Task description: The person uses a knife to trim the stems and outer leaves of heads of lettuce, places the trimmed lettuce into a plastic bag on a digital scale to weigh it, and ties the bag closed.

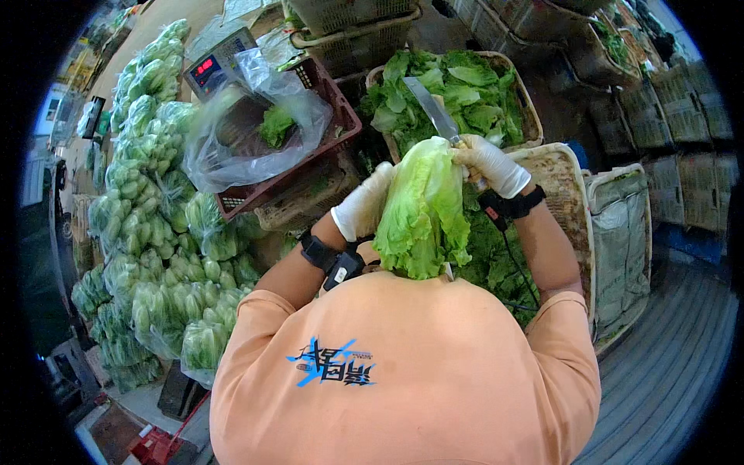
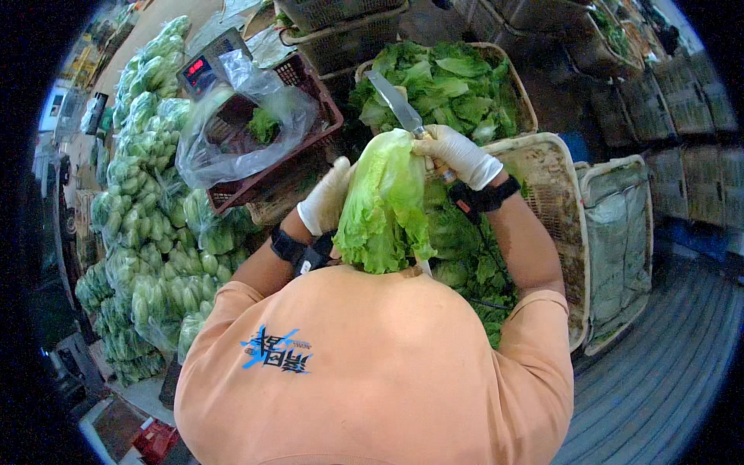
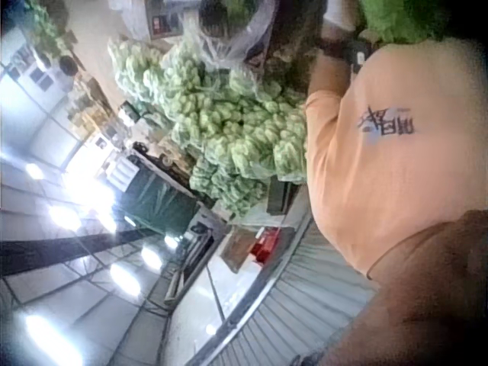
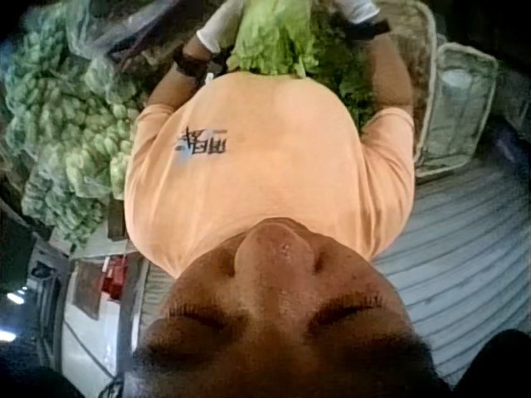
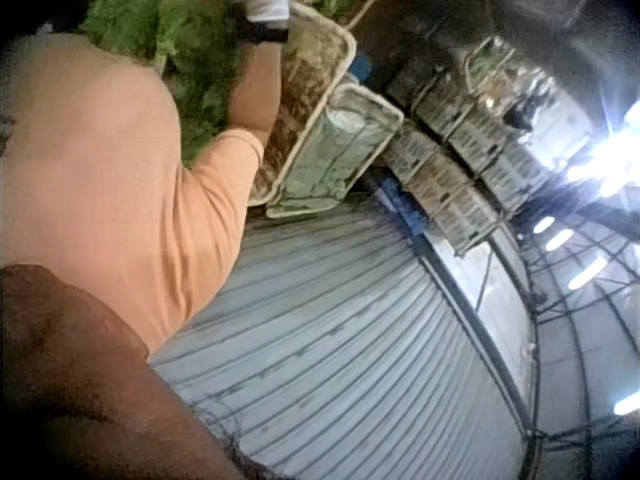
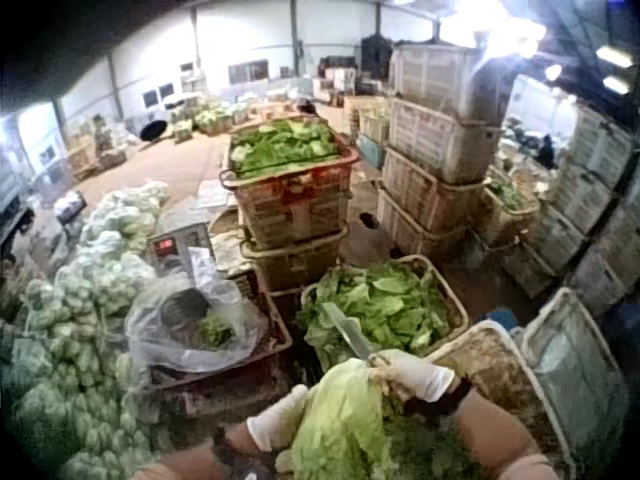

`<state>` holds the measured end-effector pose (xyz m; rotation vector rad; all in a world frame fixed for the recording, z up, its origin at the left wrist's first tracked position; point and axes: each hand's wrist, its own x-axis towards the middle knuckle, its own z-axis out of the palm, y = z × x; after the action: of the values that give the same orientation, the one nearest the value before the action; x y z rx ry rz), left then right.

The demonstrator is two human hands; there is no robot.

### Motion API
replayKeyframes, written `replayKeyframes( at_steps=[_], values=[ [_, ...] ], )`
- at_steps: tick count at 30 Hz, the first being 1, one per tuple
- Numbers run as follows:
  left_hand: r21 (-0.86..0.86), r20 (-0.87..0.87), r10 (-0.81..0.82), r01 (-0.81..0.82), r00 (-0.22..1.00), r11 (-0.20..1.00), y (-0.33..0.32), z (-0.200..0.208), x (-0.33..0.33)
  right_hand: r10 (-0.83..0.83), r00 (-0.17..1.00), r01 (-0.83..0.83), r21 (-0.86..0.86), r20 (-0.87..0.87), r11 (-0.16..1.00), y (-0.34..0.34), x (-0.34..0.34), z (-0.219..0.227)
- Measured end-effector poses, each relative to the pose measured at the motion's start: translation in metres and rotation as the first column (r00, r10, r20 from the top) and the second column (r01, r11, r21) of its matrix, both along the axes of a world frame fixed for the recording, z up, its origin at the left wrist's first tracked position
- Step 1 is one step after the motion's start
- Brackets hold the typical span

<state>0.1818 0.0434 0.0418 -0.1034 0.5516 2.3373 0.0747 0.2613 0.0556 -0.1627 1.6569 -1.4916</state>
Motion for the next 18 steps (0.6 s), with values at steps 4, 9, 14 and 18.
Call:
replayKeyframes(
  at_steps=[4,9,14,18],
  values=[
    [-0.097,-0.14,-0.04,0.027,0.989,0.995,-0.003,0.005,0.0,0.054,0.998,-0.05,0.084,-0.036,0.995,-0.009,0.002,0.021],
    [-0.078,0.076,-0.174,0.179,0.982,0.981,-0.019,-0.009,-0.016,0.358,0.925,-0.306,0.315,-0.123,0.898,0.0,-0.022,0.053],
    [0.045,0.002,-0.147,0.146,0.989,0.988,-0.035,-0.026,-0.045,0.096,0.722,0.355,0.486,-0.685,0.798,0.028,-0.1,0.054],
    [-0.026,-0.068,-0.124,0.122,0.99,0.992,-0.032,-0.032,-0.068,0.032,0.845,0.163,0.314,-0.534,0.935,-0.021,-0.076,0.075]
  ],
)
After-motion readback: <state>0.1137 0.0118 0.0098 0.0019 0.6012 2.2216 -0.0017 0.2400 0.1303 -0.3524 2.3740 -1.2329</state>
